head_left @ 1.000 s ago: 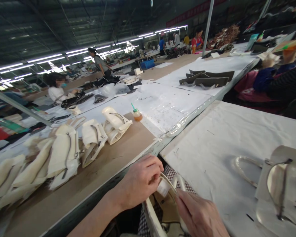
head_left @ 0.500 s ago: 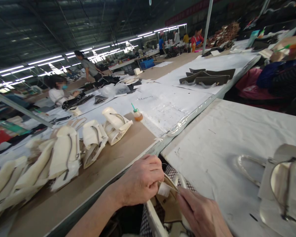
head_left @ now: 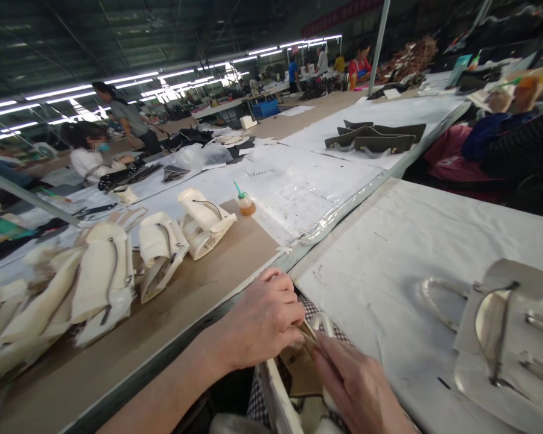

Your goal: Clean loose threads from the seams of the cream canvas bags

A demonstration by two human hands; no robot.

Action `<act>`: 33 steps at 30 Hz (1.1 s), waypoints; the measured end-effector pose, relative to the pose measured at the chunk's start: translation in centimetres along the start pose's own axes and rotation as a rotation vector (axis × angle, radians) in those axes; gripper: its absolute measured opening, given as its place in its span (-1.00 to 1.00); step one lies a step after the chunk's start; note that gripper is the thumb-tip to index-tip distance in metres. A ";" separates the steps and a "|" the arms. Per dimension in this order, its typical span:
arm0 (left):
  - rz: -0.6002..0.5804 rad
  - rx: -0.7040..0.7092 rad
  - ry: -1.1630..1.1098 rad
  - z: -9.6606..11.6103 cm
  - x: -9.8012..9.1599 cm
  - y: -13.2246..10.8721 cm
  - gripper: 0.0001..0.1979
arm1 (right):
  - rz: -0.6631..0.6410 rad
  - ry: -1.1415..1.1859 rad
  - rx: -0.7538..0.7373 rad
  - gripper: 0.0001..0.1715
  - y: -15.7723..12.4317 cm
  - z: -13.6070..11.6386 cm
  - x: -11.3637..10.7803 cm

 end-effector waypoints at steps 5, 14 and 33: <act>-0.033 0.087 0.016 -0.1 0.2 0.1 -0.79 | -0.001 0.018 0.058 -0.57 0.0 0.2 0.0; -0.004 0.069 -0.069 -0.4 1.3 -0.1 -0.87 | -0.058 0.023 0.075 -0.64 0.5 0.7 -0.3; 0.070 -0.135 -0.159 0.7 1.4 -1.6 -0.84 | -0.054 -0.050 -0.097 -0.68 1.6 -0.3 0.2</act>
Point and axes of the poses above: each hand's wrist, its own y-axis towards the middle knuckle, its own x-axis out of the palm, z = x × y, the point moved 2 cm from there along y, towards the middle knuckle, and after that the axes turned 2 degrees about z, right-handed, at the moved point
